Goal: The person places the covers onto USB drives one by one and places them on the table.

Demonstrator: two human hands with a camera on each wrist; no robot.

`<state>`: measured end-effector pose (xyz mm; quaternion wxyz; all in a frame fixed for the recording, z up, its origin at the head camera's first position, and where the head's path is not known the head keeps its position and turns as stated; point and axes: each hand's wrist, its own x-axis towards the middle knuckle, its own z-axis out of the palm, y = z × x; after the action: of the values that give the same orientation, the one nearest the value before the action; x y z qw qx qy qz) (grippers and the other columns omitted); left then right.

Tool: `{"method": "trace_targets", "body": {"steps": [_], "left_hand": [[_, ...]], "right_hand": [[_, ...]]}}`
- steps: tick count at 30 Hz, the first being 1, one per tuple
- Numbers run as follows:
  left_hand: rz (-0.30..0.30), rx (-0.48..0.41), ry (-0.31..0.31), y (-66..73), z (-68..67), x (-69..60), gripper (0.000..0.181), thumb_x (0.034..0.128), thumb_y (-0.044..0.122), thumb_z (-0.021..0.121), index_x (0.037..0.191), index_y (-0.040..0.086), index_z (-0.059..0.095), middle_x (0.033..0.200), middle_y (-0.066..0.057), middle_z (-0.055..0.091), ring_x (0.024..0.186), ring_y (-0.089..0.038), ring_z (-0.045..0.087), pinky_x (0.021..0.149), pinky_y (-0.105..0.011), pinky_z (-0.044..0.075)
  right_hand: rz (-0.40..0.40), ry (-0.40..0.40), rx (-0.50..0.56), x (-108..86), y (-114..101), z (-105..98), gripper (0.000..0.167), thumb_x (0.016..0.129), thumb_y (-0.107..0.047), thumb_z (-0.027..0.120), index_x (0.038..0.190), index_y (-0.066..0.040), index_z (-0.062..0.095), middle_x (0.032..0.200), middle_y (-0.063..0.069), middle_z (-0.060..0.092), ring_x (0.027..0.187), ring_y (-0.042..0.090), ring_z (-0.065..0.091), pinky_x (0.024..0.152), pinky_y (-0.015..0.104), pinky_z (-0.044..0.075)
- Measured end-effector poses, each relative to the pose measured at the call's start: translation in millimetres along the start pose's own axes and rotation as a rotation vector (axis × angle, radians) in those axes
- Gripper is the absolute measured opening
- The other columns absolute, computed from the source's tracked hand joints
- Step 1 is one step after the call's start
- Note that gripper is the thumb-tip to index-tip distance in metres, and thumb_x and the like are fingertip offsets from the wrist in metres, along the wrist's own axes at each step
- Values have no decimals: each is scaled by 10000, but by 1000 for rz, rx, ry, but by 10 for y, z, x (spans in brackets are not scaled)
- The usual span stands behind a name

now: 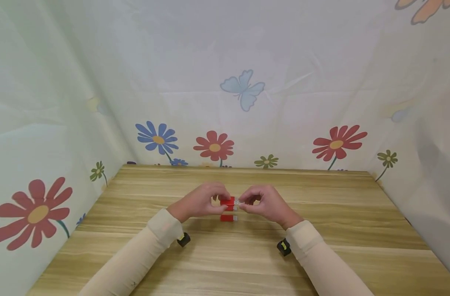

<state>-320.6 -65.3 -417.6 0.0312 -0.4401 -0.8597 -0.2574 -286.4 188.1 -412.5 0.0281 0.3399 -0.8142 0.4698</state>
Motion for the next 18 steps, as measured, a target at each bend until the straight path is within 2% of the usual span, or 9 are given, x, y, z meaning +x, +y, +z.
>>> {"method": "trace_targets", "body": {"steps": [7,18], "left_hand": [[5,21,1,-13,3,-2,175,901,239,746,1066,183,758,993,88,689,897,-63,598,885,-286,578],[34,24,-6,22,-28,9,169,909,229,750,1065,166,768,990,71,693,886,-59,598,866,-249,571]], "right_hand": [[-11,7,6,-1,1,10,144,866,-30,795,997,17,760,946,143,760,788,100,664,717,214,571],[4,4,7,6,-15,18,131,854,-38,809,973,-5,769,924,108,768,788,105,680,717,221,579]]}}
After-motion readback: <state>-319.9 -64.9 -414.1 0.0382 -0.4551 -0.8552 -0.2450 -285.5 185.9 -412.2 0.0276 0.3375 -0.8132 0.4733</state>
